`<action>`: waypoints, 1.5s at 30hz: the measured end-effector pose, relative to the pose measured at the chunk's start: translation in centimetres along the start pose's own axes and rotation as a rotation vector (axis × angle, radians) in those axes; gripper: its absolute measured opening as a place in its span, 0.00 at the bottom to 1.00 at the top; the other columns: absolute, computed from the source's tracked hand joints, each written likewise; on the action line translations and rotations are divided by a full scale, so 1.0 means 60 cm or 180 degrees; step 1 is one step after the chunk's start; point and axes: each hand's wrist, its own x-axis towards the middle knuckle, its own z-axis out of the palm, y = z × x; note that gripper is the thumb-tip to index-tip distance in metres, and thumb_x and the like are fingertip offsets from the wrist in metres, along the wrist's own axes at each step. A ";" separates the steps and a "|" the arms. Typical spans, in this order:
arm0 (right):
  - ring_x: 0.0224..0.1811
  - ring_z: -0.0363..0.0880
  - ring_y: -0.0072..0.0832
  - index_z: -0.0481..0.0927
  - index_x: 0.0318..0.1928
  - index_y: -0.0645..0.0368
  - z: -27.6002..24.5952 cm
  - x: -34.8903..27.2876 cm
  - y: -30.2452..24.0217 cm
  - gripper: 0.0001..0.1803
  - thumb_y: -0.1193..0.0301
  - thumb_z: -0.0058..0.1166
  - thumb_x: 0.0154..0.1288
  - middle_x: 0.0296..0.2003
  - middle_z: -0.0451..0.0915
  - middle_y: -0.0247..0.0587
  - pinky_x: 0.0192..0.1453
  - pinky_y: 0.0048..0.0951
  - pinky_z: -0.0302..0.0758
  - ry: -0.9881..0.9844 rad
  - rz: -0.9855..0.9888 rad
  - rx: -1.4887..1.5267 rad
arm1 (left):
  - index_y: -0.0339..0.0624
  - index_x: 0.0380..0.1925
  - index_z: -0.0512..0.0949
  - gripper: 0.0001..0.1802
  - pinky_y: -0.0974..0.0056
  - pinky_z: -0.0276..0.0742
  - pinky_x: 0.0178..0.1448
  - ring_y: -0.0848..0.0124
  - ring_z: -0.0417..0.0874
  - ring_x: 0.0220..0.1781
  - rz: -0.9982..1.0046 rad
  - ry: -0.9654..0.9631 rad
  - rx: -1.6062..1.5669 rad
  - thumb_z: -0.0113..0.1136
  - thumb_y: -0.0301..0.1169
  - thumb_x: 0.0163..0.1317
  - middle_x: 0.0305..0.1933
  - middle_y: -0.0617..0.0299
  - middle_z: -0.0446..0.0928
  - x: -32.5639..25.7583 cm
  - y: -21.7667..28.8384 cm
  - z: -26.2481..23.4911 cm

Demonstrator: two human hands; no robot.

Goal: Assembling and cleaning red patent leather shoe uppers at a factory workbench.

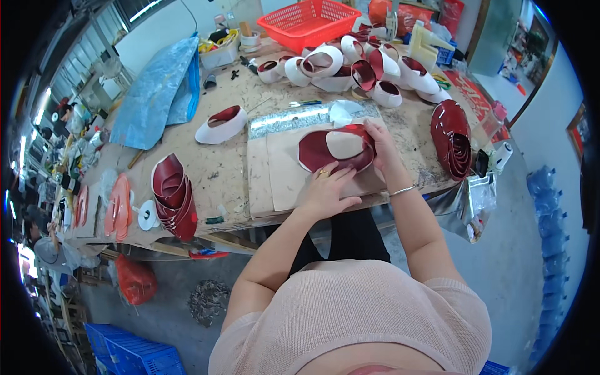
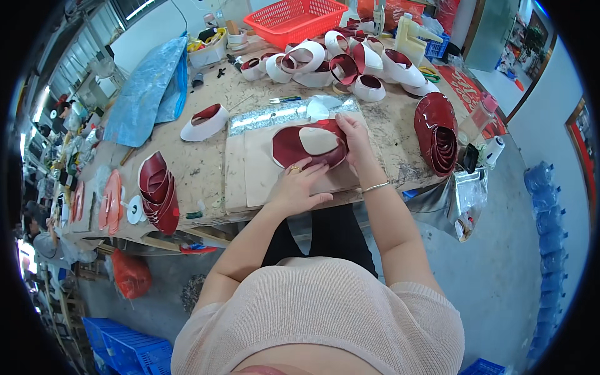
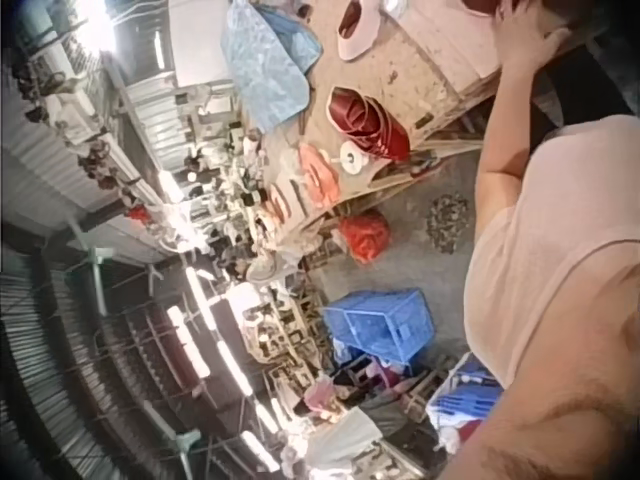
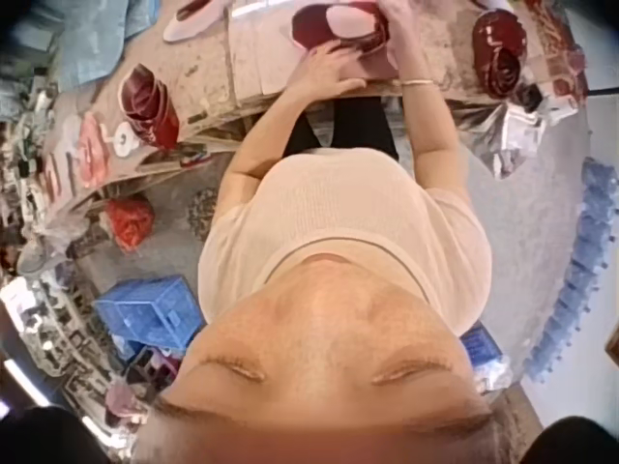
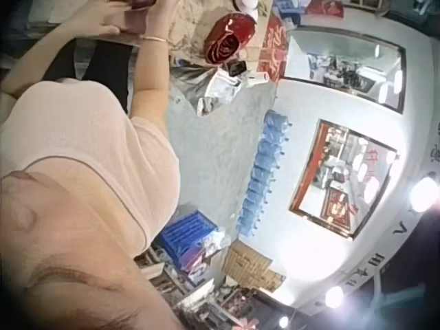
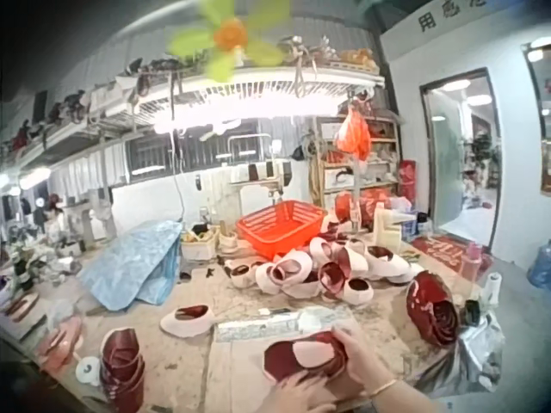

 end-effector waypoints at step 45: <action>0.29 0.75 0.49 0.69 0.29 0.62 0.224 -0.217 0.096 0.13 0.68 0.52 0.66 0.24 0.73 0.50 0.32 0.46 0.71 -0.1576 -0.2080 -0.3188 | 0.33 0.40 0.79 0.10 0.68 0.77 0.44 0.71 0.82 0.40 -0.2135 0.3149 -0.4963 0.59 0.30 0.65 0.42 0.57 0.81 -0.068 -0.080 -0.097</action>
